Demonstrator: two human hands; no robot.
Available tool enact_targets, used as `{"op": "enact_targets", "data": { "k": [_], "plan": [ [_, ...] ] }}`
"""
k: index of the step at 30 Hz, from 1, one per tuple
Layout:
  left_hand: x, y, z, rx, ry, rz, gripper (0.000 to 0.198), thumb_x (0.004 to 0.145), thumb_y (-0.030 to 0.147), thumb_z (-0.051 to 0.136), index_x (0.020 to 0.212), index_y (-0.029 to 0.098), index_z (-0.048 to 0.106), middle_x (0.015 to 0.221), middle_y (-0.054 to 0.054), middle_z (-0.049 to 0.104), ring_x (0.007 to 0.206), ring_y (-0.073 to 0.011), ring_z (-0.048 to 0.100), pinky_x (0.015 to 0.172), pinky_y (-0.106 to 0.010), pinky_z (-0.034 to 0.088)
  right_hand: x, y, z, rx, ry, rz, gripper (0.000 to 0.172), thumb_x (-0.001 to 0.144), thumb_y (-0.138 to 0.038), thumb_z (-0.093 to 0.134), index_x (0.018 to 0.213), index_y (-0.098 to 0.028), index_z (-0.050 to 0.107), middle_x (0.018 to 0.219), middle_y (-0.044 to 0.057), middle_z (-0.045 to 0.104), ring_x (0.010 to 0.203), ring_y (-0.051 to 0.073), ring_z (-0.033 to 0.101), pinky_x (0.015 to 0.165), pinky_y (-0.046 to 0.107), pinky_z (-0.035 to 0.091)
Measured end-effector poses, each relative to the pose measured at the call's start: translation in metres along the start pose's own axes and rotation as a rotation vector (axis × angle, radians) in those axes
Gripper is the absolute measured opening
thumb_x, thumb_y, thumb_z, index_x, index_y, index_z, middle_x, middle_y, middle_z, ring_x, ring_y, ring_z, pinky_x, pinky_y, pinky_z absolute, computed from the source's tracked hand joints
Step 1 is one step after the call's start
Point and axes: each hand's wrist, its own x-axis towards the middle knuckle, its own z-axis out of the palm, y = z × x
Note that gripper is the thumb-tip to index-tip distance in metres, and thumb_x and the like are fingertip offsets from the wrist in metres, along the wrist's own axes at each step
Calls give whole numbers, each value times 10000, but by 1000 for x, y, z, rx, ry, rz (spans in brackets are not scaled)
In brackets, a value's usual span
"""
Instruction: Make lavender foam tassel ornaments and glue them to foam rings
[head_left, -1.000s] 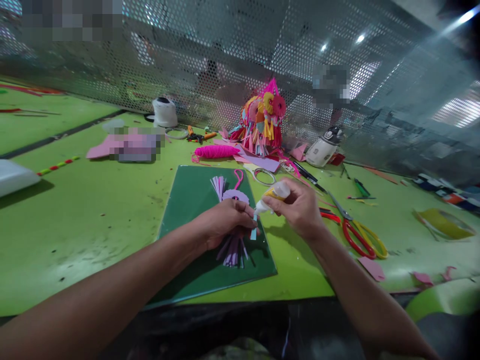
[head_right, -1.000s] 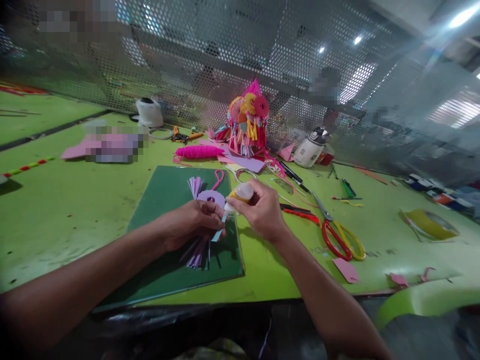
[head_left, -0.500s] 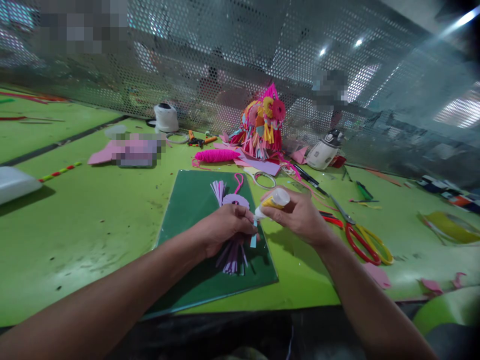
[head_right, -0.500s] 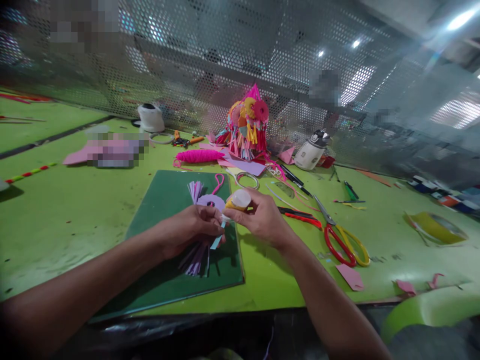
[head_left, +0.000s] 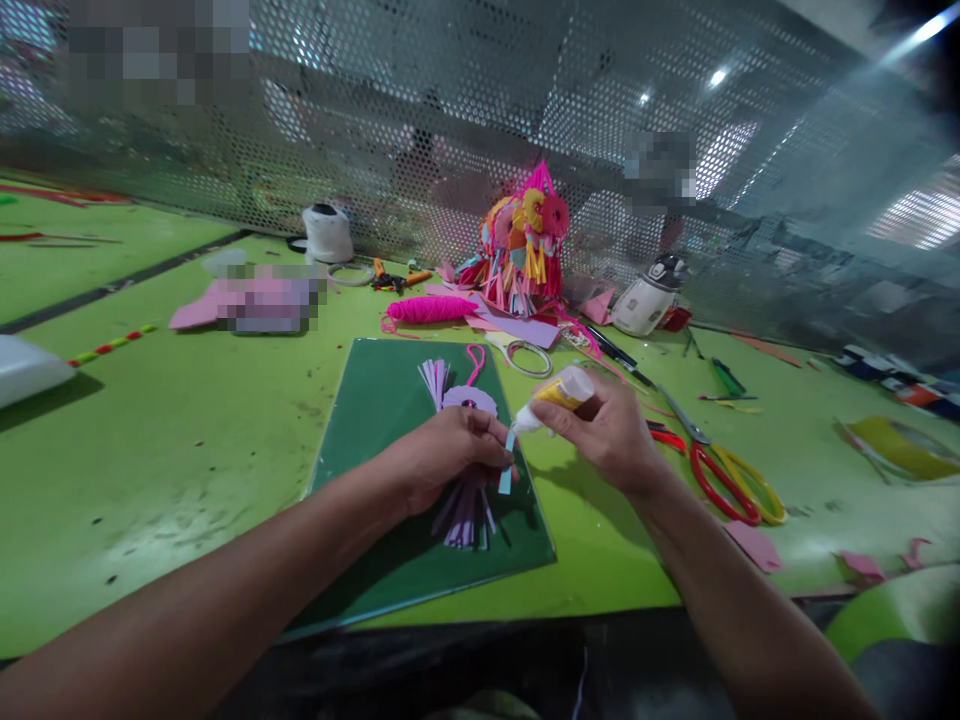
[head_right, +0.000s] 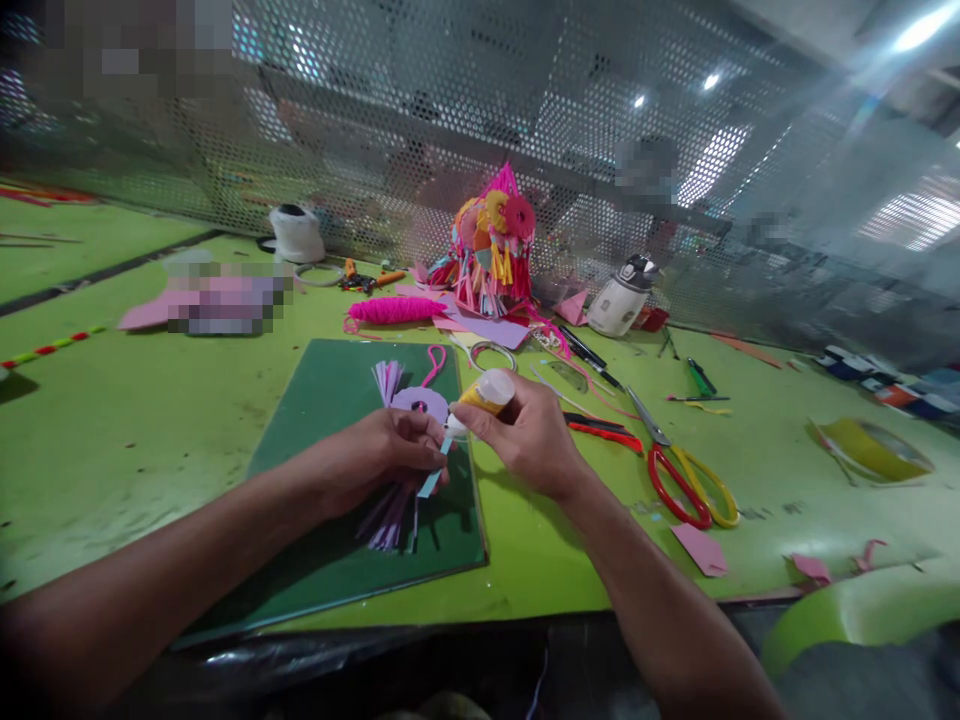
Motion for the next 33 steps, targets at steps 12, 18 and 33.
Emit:
{"op": "enact_targets", "data": {
  "k": [12, 18, 33],
  "plan": [
    [0, -2, 1, -8, -4, 18, 136, 635, 97, 685, 723, 109, 583, 568, -43, 648, 436, -72, 505, 459, -183, 367, -1, 2, 6, -91, 20, -11, 202, 791, -342, 664, 767, -152, 598, 651, -3, 549, 593, 119, 488, 542, 243, 404],
    [0, -4, 0, -15, -11, 18, 130, 633, 88, 677, 717, 115, 581, 563, -43, 650, 432, -72, 503, 456, -181, 362, -2, 2, 9, -74, 64, 0, 205, 786, -348, 666, 744, -156, 609, 625, -11, 532, 580, 116, 472, 529, 237, 395],
    [0, -3, 2, -22, 2, 8, 164, 625, 58, 660, 718, 128, 545, 530, -29, 634, 418, -83, 515, 428, -178, 365, -5, 3, 14, -46, 124, -2, 196, 766, -344, 693, 731, -159, 636, 628, -3, 559, 580, 121, 494, 536, 246, 411]
  ]
}}
